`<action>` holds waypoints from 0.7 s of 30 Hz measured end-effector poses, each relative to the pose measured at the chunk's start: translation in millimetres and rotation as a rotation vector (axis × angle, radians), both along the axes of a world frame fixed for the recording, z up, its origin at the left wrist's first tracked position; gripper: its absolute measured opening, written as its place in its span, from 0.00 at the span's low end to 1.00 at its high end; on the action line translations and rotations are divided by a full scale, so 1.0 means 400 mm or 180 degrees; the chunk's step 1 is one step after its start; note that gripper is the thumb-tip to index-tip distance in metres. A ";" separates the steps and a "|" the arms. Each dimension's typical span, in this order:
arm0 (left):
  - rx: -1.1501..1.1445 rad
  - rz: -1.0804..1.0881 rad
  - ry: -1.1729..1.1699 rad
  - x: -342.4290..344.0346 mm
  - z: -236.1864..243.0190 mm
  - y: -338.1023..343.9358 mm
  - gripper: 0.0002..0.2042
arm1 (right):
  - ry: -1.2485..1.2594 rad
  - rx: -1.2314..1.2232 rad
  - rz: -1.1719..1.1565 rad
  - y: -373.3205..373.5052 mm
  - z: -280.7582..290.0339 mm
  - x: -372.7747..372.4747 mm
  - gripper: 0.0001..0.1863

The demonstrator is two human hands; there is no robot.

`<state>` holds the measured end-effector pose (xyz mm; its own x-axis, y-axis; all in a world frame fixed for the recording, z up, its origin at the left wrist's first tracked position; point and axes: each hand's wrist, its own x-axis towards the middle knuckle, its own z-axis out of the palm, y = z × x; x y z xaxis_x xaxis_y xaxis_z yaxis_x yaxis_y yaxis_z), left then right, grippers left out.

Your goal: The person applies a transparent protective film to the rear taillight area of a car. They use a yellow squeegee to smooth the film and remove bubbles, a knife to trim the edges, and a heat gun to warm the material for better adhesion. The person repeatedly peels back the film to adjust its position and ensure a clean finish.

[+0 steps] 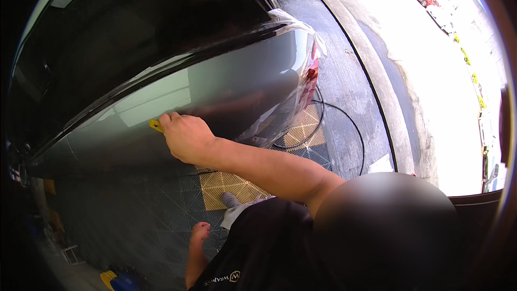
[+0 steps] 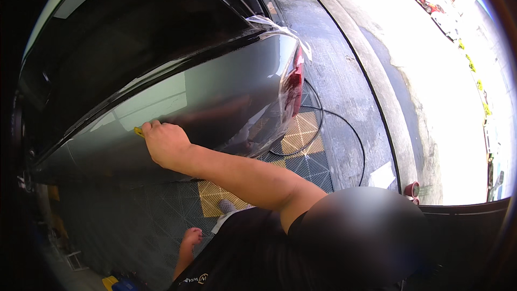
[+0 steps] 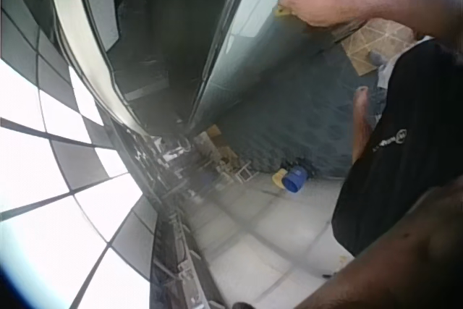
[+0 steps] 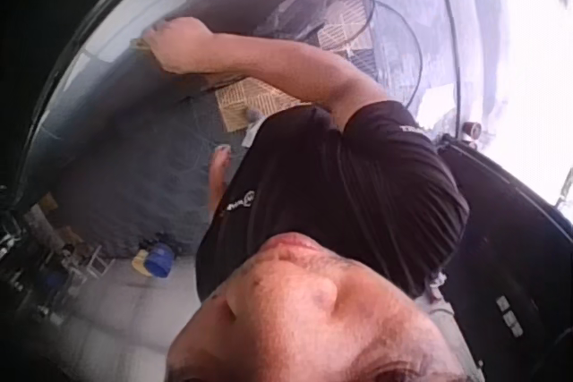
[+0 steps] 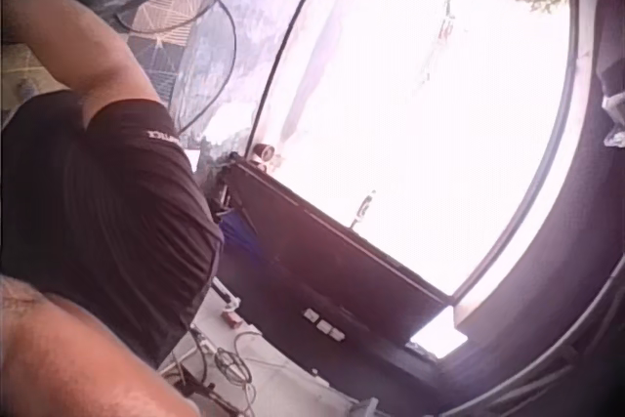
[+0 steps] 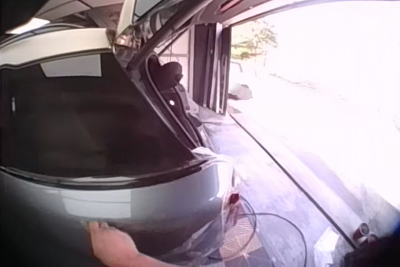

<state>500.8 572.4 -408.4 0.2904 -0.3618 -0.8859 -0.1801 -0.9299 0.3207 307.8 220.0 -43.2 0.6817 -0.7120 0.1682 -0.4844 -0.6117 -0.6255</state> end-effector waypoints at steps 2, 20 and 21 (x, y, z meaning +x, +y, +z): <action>-0.0602 0.0874 0.0044 0.006 0.108 -0.065 0.08 | -0.0398 -0.0328 -0.0717 -0.067 -0.002 -0.143 0.13; -0.1221 0.0174 -0.0419 -0.042 0.120 -0.167 0.13 | 0.0275 -0.0241 -0.2964 -0.420 -0.018 -0.939 0.22; -0.1472 0.0176 -0.0705 -0.036 0.126 -0.184 0.12 | 0.0160 -0.1319 -0.3097 -0.451 -0.080 -1.046 0.27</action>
<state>486.5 498.9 -358.2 0.4826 -0.6800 -0.5520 -0.2450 -0.7099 0.6603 -110.6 39.6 -75.2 -0.1386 -0.8486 0.5105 -0.9000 -0.1072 -0.4226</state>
